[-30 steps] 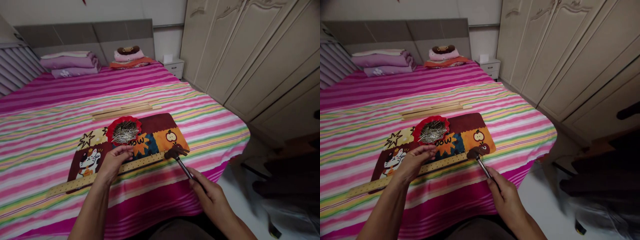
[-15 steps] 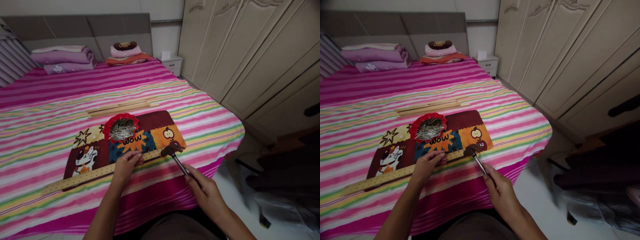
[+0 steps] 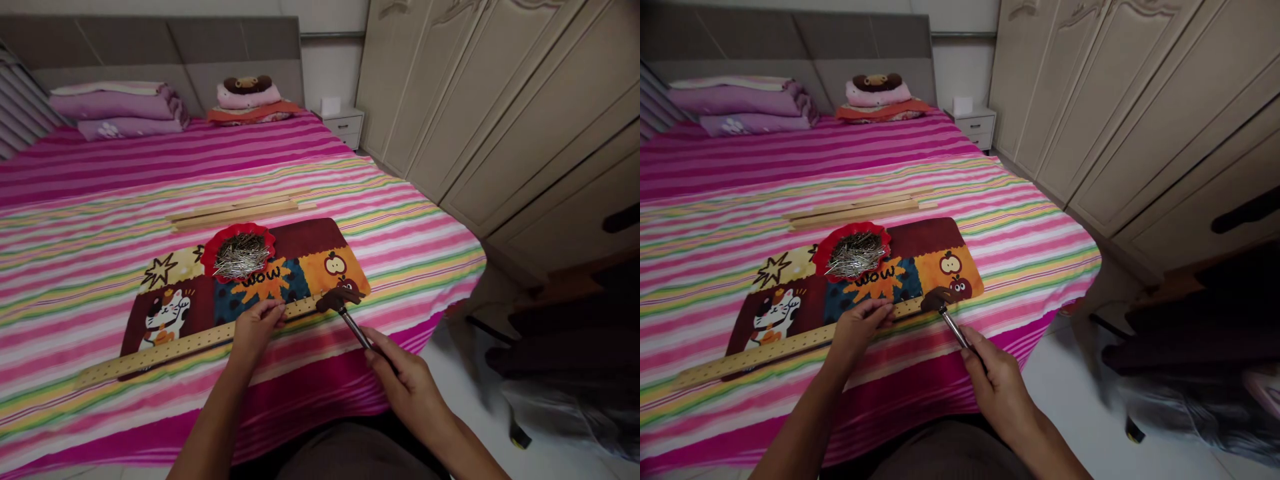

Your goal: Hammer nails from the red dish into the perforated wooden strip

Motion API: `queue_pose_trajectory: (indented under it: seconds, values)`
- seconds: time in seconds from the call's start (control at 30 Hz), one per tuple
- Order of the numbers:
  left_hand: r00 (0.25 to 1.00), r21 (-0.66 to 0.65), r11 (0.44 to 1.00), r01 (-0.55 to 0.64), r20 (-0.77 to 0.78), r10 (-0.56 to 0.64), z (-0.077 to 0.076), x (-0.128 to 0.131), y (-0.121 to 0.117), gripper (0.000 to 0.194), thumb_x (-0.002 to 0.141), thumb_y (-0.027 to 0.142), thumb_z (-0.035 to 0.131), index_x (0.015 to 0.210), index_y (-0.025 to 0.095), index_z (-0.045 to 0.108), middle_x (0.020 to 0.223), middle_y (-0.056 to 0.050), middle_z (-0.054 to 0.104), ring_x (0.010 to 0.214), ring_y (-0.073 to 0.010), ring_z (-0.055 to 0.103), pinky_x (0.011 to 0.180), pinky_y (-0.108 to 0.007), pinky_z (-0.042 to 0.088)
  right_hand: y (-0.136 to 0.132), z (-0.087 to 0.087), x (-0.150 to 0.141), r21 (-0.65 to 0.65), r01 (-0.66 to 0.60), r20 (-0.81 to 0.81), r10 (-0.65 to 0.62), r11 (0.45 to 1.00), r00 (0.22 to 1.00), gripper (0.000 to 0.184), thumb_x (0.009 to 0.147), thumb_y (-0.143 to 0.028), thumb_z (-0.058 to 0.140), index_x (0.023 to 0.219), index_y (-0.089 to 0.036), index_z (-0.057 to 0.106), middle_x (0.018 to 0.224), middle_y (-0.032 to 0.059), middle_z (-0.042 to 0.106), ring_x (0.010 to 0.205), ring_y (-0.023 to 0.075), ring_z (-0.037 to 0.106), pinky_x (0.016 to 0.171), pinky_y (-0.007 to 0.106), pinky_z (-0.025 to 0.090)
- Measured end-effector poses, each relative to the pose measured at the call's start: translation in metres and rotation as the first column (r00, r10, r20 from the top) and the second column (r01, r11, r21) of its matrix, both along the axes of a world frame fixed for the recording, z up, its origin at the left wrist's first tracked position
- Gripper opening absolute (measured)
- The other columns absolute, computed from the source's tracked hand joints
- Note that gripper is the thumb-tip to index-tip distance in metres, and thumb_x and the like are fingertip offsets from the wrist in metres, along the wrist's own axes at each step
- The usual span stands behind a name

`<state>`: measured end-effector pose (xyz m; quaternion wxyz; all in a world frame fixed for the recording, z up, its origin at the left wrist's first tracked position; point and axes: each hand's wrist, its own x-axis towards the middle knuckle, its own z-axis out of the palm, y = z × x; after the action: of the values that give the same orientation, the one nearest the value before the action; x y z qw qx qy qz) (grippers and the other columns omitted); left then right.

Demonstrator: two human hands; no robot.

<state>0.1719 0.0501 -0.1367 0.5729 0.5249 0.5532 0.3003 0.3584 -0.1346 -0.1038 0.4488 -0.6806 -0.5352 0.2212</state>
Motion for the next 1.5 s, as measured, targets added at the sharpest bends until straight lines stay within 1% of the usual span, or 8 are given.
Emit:
queue_pose_trajectory:
  seconds: [0.23,0.5,0.73,0.93,1.1,1.3,1.4,1.5]
  values:
    - [0.960,0.250,0.965,0.075,-0.280,-0.002,-0.005,0.001,-0.003,0.024,0.067,0.042,0.060,0.077,0.023,0.070,0.080,-0.001,0.067,0.066,-0.0141,0.058,0.058,-0.024,0.044,0.021,0.010,-0.012,0.026,-0.086,-0.001,0.086,0.996,0.996,0.034,0.091,-0.023,0.043,0.121,-0.015,0.057,0.073,0.0022,0.069,0.072,0.0159,0.067,0.068,0.024,0.055]
    - [0.923,0.365,0.918,0.157,-0.385,-0.005,-0.001,0.004,-0.005,0.016,0.072,0.034,0.058,0.068,0.022,0.067,0.069,0.001,0.060,0.065,-0.0119,0.052,0.062,-0.021,0.038,0.047,0.012,-0.027,0.097,-0.238,0.174,0.219,0.966,0.960,0.039,0.092,-0.017,0.040,0.130,-0.019,0.046,0.097,0.0098,0.069,0.084,0.0202,0.066,0.072,0.032,0.055]
    - [0.926,0.376,0.910,0.178,-0.377,-0.025,-0.004,0.003,-0.003,0.014,0.072,0.031,0.059,0.069,0.021,0.068,0.065,0.002,0.057,0.063,-0.0119,0.051,0.061,-0.021,0.036,0.051,0.015,-0.031,-0.085,-0.263,0.268,0.276,0.961,0.923,0.039,0.091,-0.015,0.039,0.129,-0.015,0.047,0.094,0.0121,0.068,0.079,0.0229,0.066,0.066,0.036,0.055]
    - [0.930,0.379,0.913,0.152,-0.367,-0.003,-0.001,0.005,-0.005,0.011,0.070,0.029,0.060,0.068,0.022,0.068,0.073,0.000,0.065,0.070,-0.0146,0.058,0.069,-0.024,0.044,0.040,0.019,-0.024,0.095,-0.162,0.106,0.151,0.982,0.983,0.037,0.092,-0.021,0.042,0.128,-0.019,0.050,0.099,0.0094,0.070,0.085,0.0194,0.067,0.075,0.030,0.055]
    - [0.936,0.331,0.932,0.150,-0.351,-0.027,0.006,-0.010,0.005,0.017,0.069,0.028,0.059,0.081,0.022,0.069,0.079,-0.001,0.066,0.070,-0.0148,0.059,0.068,-0.025,0.046,0.025,0.012,-0.008,0.048,0.020,0.026,-0.021,0.999,0.999,0.037,0.090,-0.030,0.047,0.123,-0.018,0.058,0.083,0.0043,0.073,0.068,0.0155,0.069,0.063,0.021,0.057]
    - [0.772,0.565,0.824,0.039,-0.541,0.334,0.040,-0.035,0.054,0.026,0.077,0.033,0.050,0.090,0.018,0.067,0.095,-0.008,0.066,0.086,-0.0205,0.060,0.081,-0.030,0.045,0.005,-0.008,0.007,-0.008,0.124,-0.059,-0.124,0.992,0.991,0.042,0.087,-0.038,0.051,0.121,-0.014,0.061,0.087,0.0065,0.074,0.070,0.0148,0.070,0.062,0.017,0.056]
    - [0.633,0.453,0.881,0.139,-0.725,0.273,0.048,-0.031,0.079,0.029,0.077,0.039,0.048,0.081,0.018,0.067,0.085,-0.012,0.066,0.086,-0.0265,0.060,0.078,-0.035,0.045,-0.001,-0.016,0.010,-0.029,0.133,-0.089,-0.135,0.991,0.987,0.042,0.086,-0.037,0.054,0.121,-0.015,0.061,0.087,0.0059,0.074,0.073,0.0146,0.070,0.065,0.016,0.055]
    - [0.573,0.319,0.934,0.162,-0.801,0.174,0.048,-0.022,0.094,0.024,0.073,0.037,0.052,0.072,0.018,0.066,0.080,-0.014,0.066,0.083,-0.0297,0.061,0.071,-0.036,0.044,-0.005,-0.021,0.010,-0.034,0.105,-0.120,-0.108,0.994,0.987,0.042,0.086,-0.036,0.055,0.122,-0.016,0.060,0.084,0.0044,0.074,0.071,0.0140,0.070,0.064,0.015,0.054]
